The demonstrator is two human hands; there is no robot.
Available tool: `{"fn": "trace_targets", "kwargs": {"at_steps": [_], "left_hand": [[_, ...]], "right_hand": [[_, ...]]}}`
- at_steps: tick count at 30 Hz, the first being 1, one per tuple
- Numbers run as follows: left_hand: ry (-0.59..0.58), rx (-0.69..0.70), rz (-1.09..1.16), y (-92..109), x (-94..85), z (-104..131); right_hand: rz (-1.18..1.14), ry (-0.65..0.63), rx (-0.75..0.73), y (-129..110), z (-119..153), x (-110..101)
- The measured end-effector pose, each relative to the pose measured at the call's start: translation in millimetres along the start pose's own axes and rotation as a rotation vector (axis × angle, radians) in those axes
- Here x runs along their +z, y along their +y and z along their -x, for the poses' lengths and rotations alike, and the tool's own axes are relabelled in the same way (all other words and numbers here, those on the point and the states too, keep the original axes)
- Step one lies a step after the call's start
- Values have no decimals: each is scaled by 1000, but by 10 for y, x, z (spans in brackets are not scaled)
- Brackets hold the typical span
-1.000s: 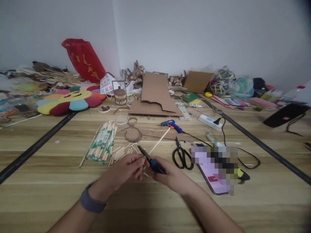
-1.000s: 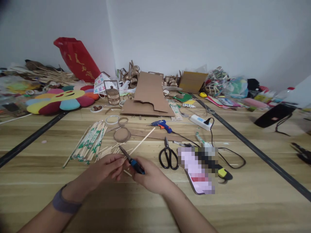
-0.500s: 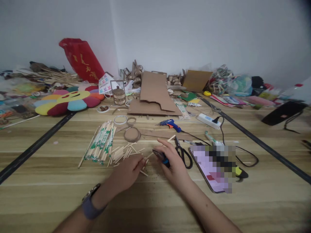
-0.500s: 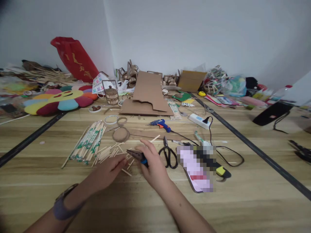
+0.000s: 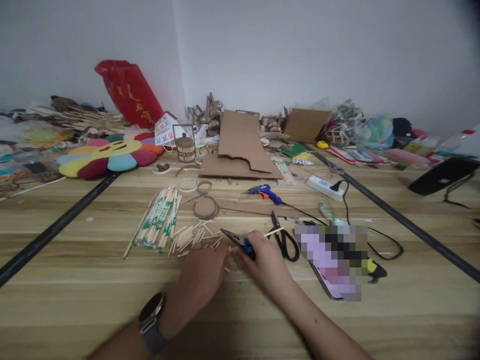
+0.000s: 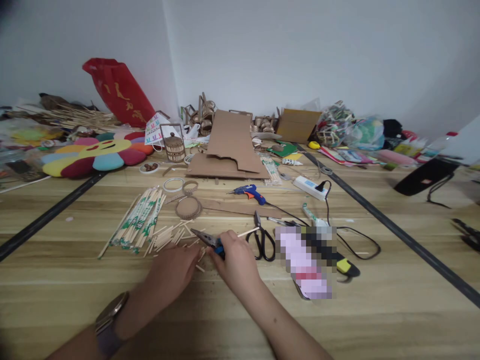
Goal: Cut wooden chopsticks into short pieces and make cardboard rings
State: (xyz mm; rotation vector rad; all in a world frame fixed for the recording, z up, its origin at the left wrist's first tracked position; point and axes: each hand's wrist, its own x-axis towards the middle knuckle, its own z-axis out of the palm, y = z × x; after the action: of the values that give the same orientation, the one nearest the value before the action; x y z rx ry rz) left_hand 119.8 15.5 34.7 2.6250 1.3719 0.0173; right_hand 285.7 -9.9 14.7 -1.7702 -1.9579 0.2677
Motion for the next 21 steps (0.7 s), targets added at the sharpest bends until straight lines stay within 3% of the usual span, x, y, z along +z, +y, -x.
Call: {"fn": "trace_targets", "kwargs": {"at_steps": [6, 8, 11, 13, 15, 18, 21], "left_hand": [[20, -70, -6, 51, 81, 33], [36, -81, 124, -26, 88, 3], [45, -96, 545, -184, 54, -73], [1, -74, 858, -261, 40, -112], [-48, -40, 1027, -290, 47, -125], [-139, -2, 1061, -268, 77, -102], [-236, -7, 1040, -240, 95, -68]], "right_hand": [[52, 60, 27, 63, -33, -11], [-49, 53, -10, 121, -64, -42], [-245, -40, -115, 151, -78, -97], [-371, -141, -165, 123, -56, -118], [-489, -240, -189, 82, -19, -117], [-546, -322, -192, 46, 25, -91], [-439, -336, -169, 50, 39, -74]]}}
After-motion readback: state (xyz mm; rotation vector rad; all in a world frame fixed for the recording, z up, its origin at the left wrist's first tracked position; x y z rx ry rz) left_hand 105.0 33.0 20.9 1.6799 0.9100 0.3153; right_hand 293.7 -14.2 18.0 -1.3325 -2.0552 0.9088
